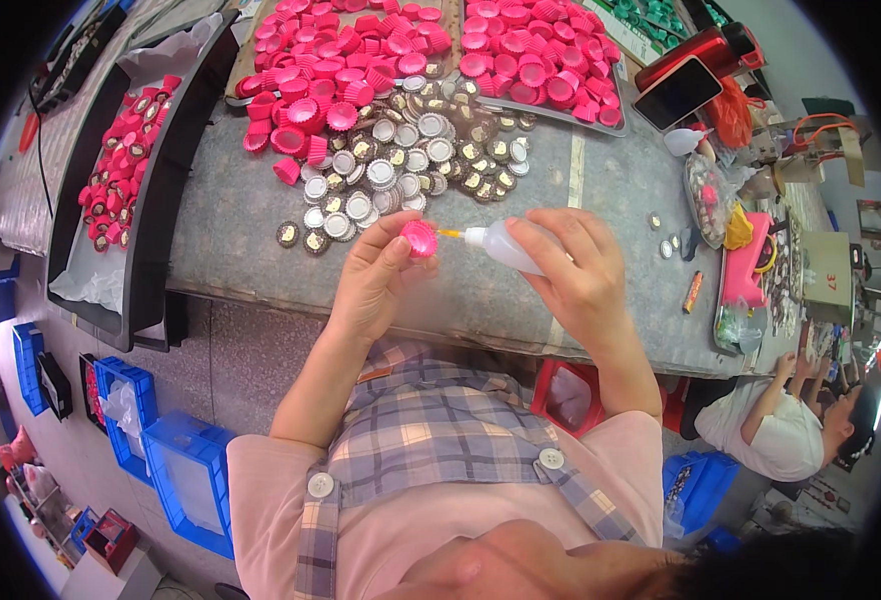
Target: The person glues small metal decorations into pink plastic caps by hand, applying glue from a bottle into each cap and then inserting a decoration.
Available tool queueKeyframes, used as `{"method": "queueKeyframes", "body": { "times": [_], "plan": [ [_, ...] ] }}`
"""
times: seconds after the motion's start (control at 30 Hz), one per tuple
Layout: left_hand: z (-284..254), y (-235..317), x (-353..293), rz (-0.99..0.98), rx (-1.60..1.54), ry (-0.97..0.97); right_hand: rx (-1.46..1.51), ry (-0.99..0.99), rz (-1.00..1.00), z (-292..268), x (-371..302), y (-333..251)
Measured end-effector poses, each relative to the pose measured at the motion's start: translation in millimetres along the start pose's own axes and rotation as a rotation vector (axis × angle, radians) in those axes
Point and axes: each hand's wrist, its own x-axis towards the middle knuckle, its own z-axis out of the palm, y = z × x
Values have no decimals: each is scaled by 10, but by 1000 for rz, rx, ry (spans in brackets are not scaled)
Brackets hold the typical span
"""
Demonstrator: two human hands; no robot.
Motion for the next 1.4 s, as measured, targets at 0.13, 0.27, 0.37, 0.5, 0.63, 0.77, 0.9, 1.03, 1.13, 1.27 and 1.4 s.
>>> {"method": "queueKeyframes", "body": {
  "times": [0.13,0.27,0.37,0.5,0.63,0.77,0.9,1.03,1.13,1.27,1.4],
  "plan": [
    [0,-14,-3,-3,-1,8,-109,15,-92,32,17,8],
    [5,-10,-8,-3,15,11,-99,7,-101,43,24,1],
    [13,-12,-3,-14,24,26,-113,13,-99,56,20,-1],
    [22,-2,-12,-16,51,59,-121,10,-113,67,30,-5],
    [57,-2,-11,34,107,41,-150,13,-143,67,41,-10],
    [60,-8,-12,121,221,65,-152,19,-152,73,51,-13],
    [6,6,-12,165,288,6,-44,17,-60,84,31,9],
    [-76,64,5,317,454,-27,152,58,151,63,-95,157],
    [-85,124,20,429,588,-59,322,120,493,119,-250,333],
    [-116,151,43,396,457,-67,718,240,838,394,-464,709],
    [-242,287,95,11,-641,-132,849,313,904,527,-525,873]
  ]
}}
